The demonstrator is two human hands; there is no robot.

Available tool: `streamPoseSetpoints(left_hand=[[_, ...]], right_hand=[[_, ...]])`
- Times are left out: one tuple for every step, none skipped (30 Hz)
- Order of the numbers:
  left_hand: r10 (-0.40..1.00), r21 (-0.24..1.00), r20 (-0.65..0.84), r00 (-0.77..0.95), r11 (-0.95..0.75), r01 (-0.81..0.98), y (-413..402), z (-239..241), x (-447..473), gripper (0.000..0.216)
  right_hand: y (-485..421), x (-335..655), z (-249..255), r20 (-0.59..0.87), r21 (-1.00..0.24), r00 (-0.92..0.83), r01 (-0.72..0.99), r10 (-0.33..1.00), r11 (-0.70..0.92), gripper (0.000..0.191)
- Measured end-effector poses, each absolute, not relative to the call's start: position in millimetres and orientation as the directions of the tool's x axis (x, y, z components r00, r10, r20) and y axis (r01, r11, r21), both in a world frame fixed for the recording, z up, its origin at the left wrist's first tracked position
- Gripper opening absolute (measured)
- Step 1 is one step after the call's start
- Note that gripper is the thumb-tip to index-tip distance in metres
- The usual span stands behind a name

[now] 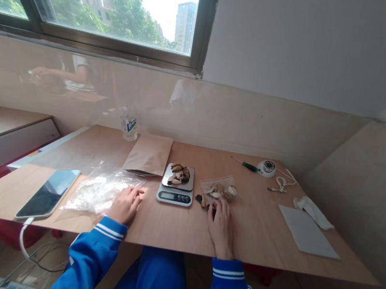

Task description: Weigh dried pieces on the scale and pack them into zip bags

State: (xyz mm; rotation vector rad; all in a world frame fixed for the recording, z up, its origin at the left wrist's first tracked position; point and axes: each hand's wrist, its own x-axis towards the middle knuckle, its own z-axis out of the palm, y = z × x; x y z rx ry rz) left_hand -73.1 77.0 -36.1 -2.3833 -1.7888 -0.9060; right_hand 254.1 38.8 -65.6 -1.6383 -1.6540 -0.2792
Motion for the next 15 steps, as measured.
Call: streamPoseSetpoints(left_hand=[[0.857,0.304,0.493,0.148,-0.33,0.894,75.5,-34.4,-73.4,0.023],[0.843,0.298,0.526,0.111,-0.305,0.904,73.7,-32.9,-74.0,0.024],[0.829,0.298,0.556,0.063,-0.27,0.915,71.8,-31.6,-75.2,0.024],[0.816,0.305,0.577,0.005,-0.222,0.926,69.8,-30.6,-77.1,0.024],[0.806,0.313,0.589,-0.056,-0.164,0.935,67.5,-29.8,-79.7,0.025],[0.801,0.317,0.588,-0.111,-0.103,0.943,65.2,-29.4,-83.1,0.025],[0.801,0.315,0.577,-0.16,-0.038,0.948,62.9,-29.2,-87.0,0.025],[0.806,0.303,0.555,-0.203,0.031,0.952,60.6,-29.1,-91.2,0.026],[0.817,0.284,0.524,-0.241,0.1,0.954,58.6,-28.9,-95.6,0.028],[0.833,0.254,0.483,-0.269,0.161,0.954,56.9,-28.4,-99.8,0.032],[0.856,0.215,0.436,-0.278,0.201,0.956,55.6,-27.6,-103.7,0.035],[0.882,0.173,0.386,-0.27,0.219,0.96,54.8,-26.4,-107.0,0.038],[0.91,0.134,0.335,-0.244,0.21,0.968,54.4,-24.8,-109.7,0.038],[0.936,0.106,0.285,-0.206,0.183,0.978,54.4,-23.1,-111.8,0.038],[0.956,0.09,0.241,-0.168,0.15,0.985,54.6,-21.4,-113.3,0.037]], right_hand=[[39.0,254.3,-65.3,0.646,-0.358,0.133,0.923,0.752,0.145,0.025],[39.3,254.3,-65.1,0.65,-0.356,0.133,0.923,0.748,0.145,0.025],[39.6,254.4,-65.0,0.656,-0.352,0.134,0.925,0.742,0.144,0.025],[40.0,254.3,-65.1,0.664,-0.347,0.136,0.927,0.736,0.142,0.025],[40.4,254.3,-65.3,0.671,-0.343,0.139,0.929,0.728,0.138,0.026],[40.8,254.2,-65.7,0.679,-0.339,0.144,0.931,0.72,0.134,0.026],[41.2,254.3,-66.2,0.685,-0.336,0.145,0.933,0.714,0.133,0.026],[41.5,254.5,-66.8,0.689,-0.333,0.143,0.933,0.711,0.135,0.026],[41.8,254.8,-67.4,0.691,-0.331,0.139,0.933,0.71,0.14,0.026],[42.0,255.3,-67.9,0.692,-0.33,0.132,0.933,0.71,0.147,0.026],[42.1,255.8,-68.4,0.691,-0.327,0.125,0.932,0.712,0.154,0.027],[42.1,256.2,-68.8,0.69,-0.325,0.12,0.932,0.714,0.158,0.027],[42.1,256.5,-68.9,0.69,-0.325,0.119,0.932,0.714,0.159,0.027],[41.9,256.6,-68.8,0.691,-0.325,0.12,0.933,0.713,0.157,0.027],[41.7,256.5,-68.5,0.691,-0.325,0.123,0.933,0.712,0.154,0.026]])
